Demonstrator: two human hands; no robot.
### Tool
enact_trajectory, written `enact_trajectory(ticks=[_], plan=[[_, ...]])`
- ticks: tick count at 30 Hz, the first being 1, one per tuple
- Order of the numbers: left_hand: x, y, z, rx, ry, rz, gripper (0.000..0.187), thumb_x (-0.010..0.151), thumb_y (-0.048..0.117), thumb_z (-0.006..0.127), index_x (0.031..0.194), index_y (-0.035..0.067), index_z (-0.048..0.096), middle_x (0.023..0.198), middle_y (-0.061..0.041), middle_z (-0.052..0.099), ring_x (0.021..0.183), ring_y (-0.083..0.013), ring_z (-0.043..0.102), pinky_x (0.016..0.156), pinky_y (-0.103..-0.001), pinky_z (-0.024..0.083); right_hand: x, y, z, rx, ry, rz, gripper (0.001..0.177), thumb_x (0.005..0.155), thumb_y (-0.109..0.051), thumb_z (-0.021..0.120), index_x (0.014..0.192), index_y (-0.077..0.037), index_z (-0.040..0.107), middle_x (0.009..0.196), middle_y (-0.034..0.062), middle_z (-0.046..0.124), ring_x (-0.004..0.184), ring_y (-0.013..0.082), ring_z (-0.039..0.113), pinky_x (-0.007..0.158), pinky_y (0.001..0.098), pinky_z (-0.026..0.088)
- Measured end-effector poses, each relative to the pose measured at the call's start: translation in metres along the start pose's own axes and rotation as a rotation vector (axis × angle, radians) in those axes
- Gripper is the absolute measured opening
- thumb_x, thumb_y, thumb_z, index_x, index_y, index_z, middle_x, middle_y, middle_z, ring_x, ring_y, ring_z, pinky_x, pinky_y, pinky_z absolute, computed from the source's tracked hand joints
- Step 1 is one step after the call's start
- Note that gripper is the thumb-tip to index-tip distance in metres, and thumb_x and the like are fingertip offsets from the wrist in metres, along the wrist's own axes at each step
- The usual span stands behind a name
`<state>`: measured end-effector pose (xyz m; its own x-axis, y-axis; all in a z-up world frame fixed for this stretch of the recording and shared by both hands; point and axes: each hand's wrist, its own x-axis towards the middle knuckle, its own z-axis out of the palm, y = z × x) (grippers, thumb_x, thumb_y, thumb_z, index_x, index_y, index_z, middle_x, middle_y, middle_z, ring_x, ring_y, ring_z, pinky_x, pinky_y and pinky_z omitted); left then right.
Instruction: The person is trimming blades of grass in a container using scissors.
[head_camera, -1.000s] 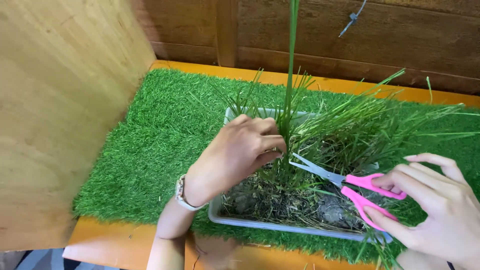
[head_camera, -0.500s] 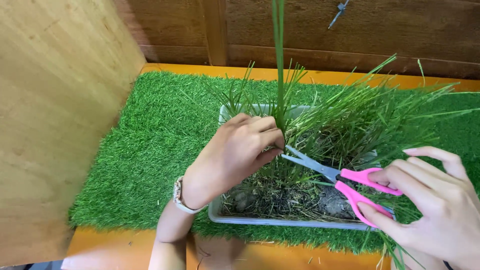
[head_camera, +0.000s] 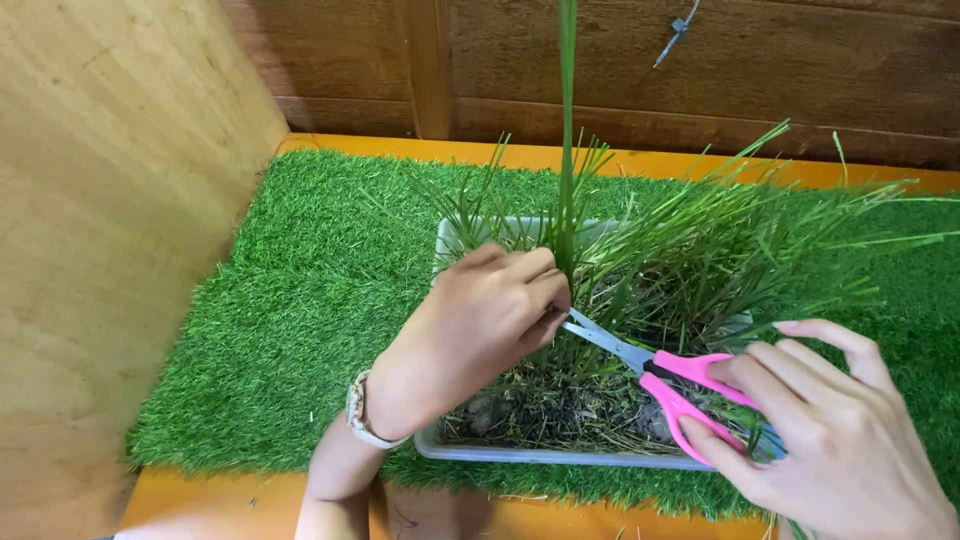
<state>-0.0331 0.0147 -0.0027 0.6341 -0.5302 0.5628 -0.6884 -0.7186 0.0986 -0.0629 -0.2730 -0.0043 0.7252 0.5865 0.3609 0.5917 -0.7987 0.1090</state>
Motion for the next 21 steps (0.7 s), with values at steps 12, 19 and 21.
enact_trajectory(ticks=[12, 19, 21], plan=[[0.003, 0.001, 0.0, -0.041, -0.027, 0.007, 0.012, 0.083, 0.008, 0.071, 0.091, 0.008, 0.061, 0.089, -0.001, 0.059, 0.072, -0.0145, 0.058, 0.08, -0.028, 0.045, 0.019, 0.004, 0.007, 0.106, 0.04, -0.009, 0.034, 0.063, -0.038, 0.081, 0.084, -0.012, 0.074, 0.073, -0.0036, 0.072, 0.064, 0.013, 0.064, 0.11, 0.0422, 0.04], [0.004, 0.004, 0.002, 0.001, -0.045, 0.043, 0.014, 0.085, 0.012, 0.073, 0.093, 0.007, 0.062, 0.092, -0.003, 0.059, 0.077, -0.0151, 0.058, 0.083, -0.029, 0.047, 0.02, 0.003, 0.008, 0.127, 0.034, -0.029, 0.036, 0.063, -0.039, 0.081, 0.084, -0.011, 0.073, 0.075, -0.0032, 0.072, 0.066, 0.0146, 0.064, 0.108, 0.0417, 0.042], [0.004, 0.006, -0.005, -0.019, -0.034, 0.039, 0.015, 0.085, 0.011, 0.072, 0.093, 0.007, 0.06, 0.091, -0.002, 0.057, 0.075, -0.0154, 0.057, 0.081, -0.029, 0.046, 0.018, 0.006, 0.014, 0.139, 0.014, -0.046, 0.036, 0.064, -0.039, 0.081, 0.084, -0.01, 0.073, 0.076, -0.0025, 0.073, 0.069, 0.0143, 0.065, 0.107, 0.0422, 0.042]])
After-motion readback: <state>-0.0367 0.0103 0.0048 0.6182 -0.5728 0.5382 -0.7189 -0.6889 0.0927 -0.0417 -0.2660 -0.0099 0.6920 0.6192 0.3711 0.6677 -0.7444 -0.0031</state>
